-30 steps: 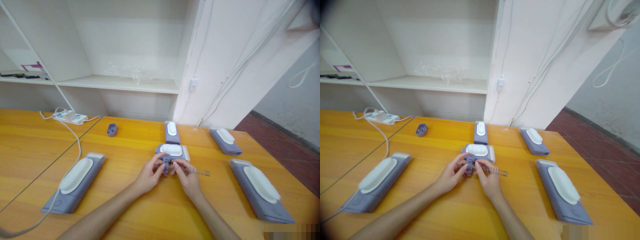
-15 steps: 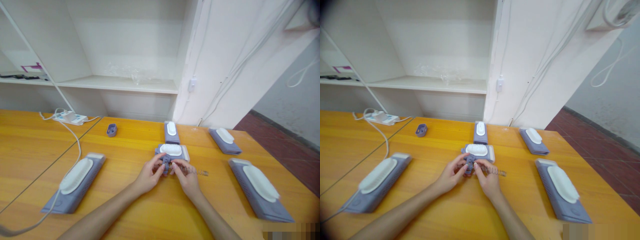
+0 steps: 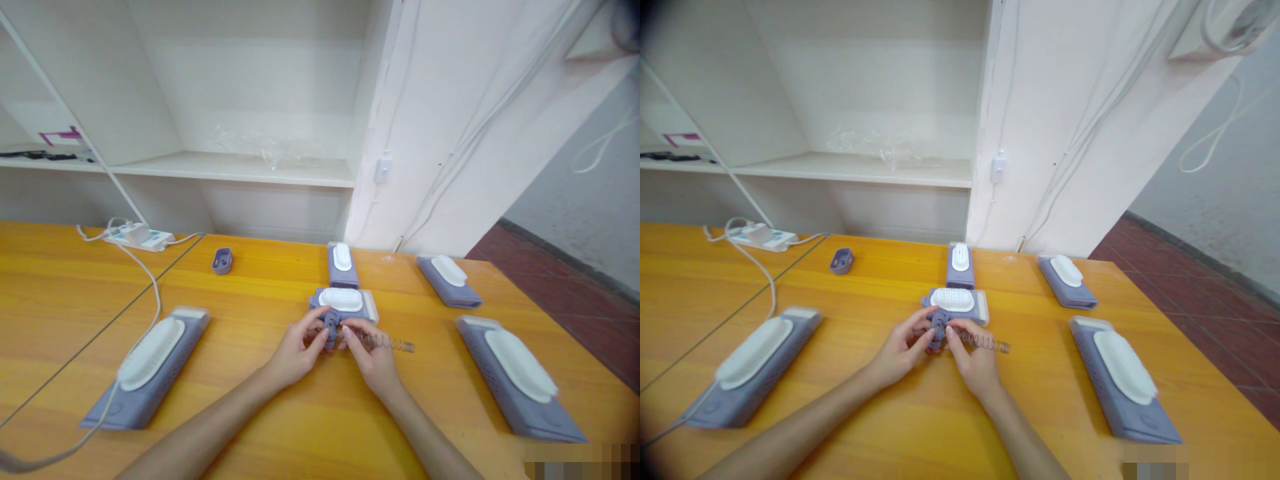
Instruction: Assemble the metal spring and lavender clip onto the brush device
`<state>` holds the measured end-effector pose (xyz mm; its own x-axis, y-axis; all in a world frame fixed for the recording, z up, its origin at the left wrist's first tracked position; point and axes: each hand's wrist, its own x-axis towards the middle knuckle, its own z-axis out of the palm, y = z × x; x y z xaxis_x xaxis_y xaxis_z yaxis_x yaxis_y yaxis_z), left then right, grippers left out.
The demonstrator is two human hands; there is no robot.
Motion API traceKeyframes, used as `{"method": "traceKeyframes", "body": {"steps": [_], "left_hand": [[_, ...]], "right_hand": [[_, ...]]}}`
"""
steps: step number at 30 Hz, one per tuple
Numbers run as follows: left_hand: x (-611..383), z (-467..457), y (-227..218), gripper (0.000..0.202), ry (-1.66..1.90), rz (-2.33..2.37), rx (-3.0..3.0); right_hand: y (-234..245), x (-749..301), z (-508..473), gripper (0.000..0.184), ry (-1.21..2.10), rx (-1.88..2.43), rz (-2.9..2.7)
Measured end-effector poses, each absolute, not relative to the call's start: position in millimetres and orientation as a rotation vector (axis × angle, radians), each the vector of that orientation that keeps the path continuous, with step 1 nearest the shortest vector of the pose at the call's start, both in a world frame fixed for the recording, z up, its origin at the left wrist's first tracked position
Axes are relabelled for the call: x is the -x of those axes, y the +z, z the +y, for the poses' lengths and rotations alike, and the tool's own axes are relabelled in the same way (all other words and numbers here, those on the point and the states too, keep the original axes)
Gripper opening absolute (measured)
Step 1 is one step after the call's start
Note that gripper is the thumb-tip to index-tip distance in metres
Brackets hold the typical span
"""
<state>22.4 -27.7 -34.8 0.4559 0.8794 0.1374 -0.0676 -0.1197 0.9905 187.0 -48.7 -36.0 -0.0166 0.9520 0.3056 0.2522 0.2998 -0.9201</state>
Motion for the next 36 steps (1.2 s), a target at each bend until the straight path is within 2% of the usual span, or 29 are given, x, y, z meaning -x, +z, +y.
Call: {"method": "traceKeyframes", "body": {"steps": [4,9,14,19,28,36], "left_hand": [[-22.0,-25.9,-38.1,0.043,0.982,0.797,-1.488],[-19.7,-24.4,-39.3,0.044,1.045,0.865,-1.504],[-17.2,-22.7,-39.2,0.052,0.972,0.833,-1.499],[-13.2,-20.3,-35.7,0.043,0.866,0.778,-1.510],[-14.1,-21.3,-37.5,0.028,0.917,0.694,-1.321],[-13.5,-19.9,-34.4,0.029,0.896,0.710,-1.329]], "right_hand": [[-35.6,-184.5,-48.7,0.014,0.801,1.162,-1.576],[-39.2,-178.2,-47.4,0.034,0.832,1.154,-1.665],[-42.9,-177.4,-47.1,0.023,0.795,1.278,-1.645],[-43.2,-178.0,-48.5,0.022,0.774,1.254,-1.651],[-39.0,-176.0,-49.9,0.020,0.802,1.256,-1.626],[-36.9,-176.3,-49.7,0.016,0.811,1.300,-1.629]]}}
